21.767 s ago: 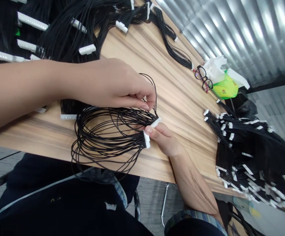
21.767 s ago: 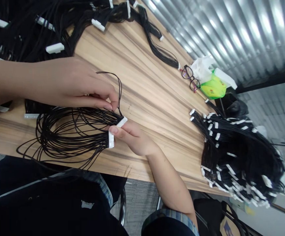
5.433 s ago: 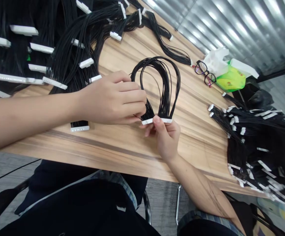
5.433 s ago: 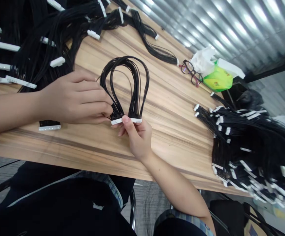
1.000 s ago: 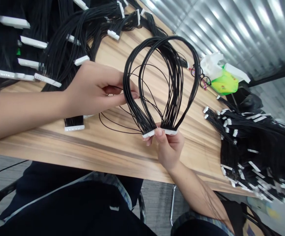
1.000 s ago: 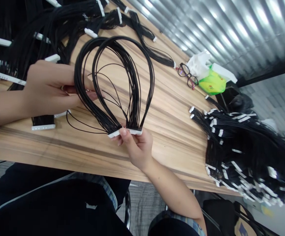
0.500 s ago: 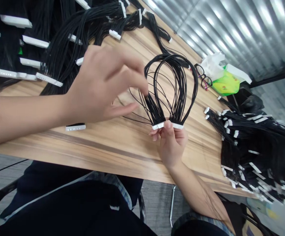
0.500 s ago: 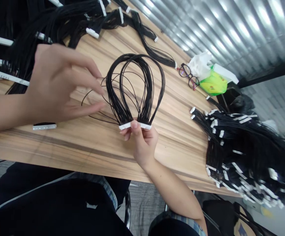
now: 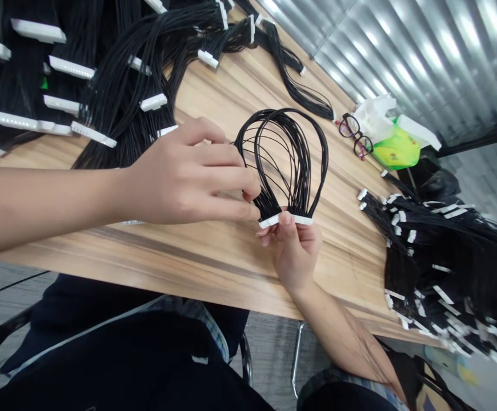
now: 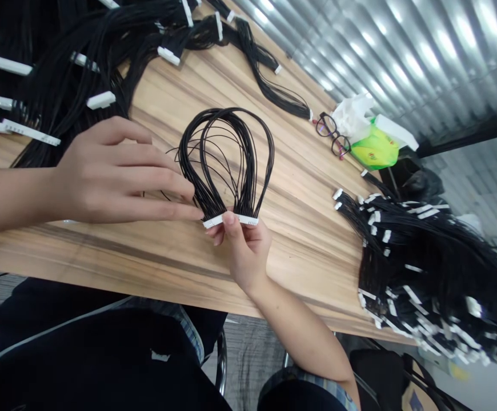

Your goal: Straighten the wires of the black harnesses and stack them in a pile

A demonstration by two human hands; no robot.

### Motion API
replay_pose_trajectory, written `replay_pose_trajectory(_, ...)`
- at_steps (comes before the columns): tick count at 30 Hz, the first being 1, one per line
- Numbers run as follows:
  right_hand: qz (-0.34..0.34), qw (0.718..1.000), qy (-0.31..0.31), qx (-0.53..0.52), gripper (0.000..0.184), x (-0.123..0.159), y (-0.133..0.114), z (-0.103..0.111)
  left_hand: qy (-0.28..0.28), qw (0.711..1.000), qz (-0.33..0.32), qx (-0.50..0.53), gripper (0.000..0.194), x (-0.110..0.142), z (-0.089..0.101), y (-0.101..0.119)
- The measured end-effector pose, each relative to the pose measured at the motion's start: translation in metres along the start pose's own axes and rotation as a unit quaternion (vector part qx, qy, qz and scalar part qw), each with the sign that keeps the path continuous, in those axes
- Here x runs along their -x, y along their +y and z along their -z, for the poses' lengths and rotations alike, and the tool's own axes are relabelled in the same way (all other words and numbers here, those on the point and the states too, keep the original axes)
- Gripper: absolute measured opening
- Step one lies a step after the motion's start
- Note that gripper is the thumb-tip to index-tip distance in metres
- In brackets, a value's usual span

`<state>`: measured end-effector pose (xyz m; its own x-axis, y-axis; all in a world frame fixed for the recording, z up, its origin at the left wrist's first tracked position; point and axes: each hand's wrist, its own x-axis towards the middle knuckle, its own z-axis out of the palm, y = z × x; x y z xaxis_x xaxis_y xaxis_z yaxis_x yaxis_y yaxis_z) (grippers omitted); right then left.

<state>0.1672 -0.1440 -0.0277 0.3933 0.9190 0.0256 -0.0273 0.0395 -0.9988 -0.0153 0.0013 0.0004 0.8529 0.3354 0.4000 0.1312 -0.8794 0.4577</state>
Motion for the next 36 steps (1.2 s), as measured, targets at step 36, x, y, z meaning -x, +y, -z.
replay_pose_trajectory(36, 0.011, 0.999, 0.039, -0.004, 0.036, -0.011, -0.001, 0.01, 0.11, 0.972, -0.197, -0.07, 0.041, 0.018, -0.007, 0.005)
